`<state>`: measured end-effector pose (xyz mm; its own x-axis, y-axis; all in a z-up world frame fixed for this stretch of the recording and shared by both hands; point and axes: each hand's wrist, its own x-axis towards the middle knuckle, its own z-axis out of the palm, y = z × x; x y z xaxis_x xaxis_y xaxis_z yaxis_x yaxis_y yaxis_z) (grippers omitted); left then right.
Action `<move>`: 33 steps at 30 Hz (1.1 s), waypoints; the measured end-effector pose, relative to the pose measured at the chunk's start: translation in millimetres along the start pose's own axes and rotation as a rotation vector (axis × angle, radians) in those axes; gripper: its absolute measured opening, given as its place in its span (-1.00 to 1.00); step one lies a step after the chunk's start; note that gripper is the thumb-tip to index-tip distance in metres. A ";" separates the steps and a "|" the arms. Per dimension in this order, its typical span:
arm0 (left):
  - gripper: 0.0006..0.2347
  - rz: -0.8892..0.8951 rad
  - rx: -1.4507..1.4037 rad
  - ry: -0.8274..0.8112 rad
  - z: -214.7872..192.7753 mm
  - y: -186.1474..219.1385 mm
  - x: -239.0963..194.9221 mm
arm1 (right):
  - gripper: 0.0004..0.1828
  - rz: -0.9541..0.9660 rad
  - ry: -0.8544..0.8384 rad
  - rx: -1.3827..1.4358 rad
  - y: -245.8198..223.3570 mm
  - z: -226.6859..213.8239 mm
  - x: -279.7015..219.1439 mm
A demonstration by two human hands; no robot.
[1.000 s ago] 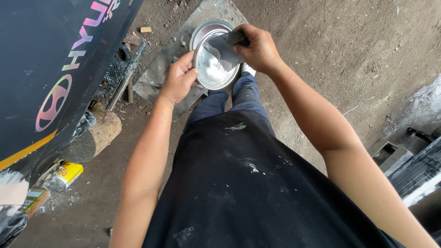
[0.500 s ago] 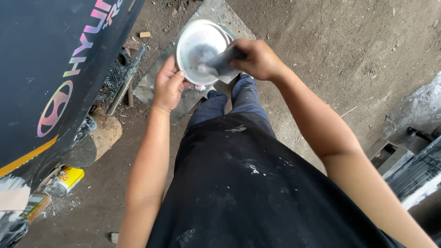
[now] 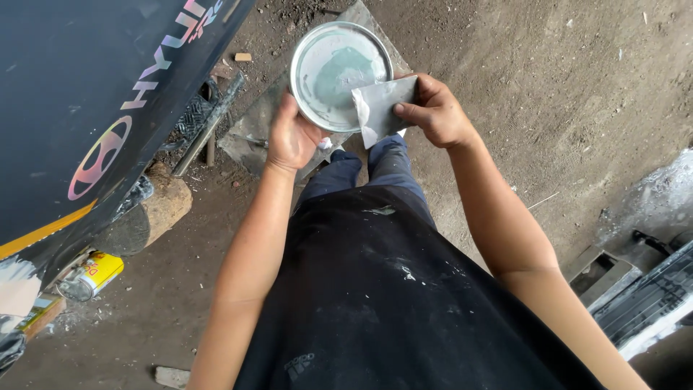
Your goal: The person scoops a white paste from a container using a putty knife and applies it to a damaged area on a car bumper. They smooth the filler over the surface and then add a substance from a tube onto the putty knife.
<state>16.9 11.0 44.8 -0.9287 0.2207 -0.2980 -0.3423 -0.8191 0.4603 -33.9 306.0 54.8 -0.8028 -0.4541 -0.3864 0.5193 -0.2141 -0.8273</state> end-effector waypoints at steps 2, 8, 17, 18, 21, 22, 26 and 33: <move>-0.53 -0.035 -0.033 0.018 -9.8 -0.9 6.7 | -0.47 0.001 -0.024 -0.058 -3.9 -3.0 0.3; -0.49 0.041 0.172 -0.003 -10.7 1.3 10.4 | -0.58 0.031 -0.057 -0.111 -4.9 -7.9 3.1; -0.32 -0.038 0.084 -0.015 -30.4 -1.0 15.1 | -0.60 0.088 -0.171 -0.151 -19.7 -0.5 1.8; -0.31 -0.045 0.130 0.014 -30.2 -1.5 15.7 | -0.57 0.083 -0.151 -0.145 -21.5 0.1 0.1; -0.31 -0.008 0.166 0.061 -14.7 3.3 12.5 | -0.55 0.050 -0.045 -0.076 -26.7 9.0 -8.2; -0.32 0.037 0.155 0.079 -6.7 4.9 10.7 | -0.57 0.021 0.040 -0.016 -28.9 12.4 -12.0; -0.38 0.105 0.062 0.080 6.0 -6.5 11.0 | -0.64 -0.027 0.278 0.103 -9.4 24.9 -1.6; -0.53 0.133 0.027 0.065 -5.0 -30.5 16.5 | -0.63 -0.221 0.423 -0.032 33.1 41.5 19.4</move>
<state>12.8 37.0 21.7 -0.9553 0.0754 -0.2858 -0.2210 -0.8243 0.5212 -20.1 254.2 36.9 -0.9453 -0.0076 -0.3263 0.3187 -0.2366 -0.9179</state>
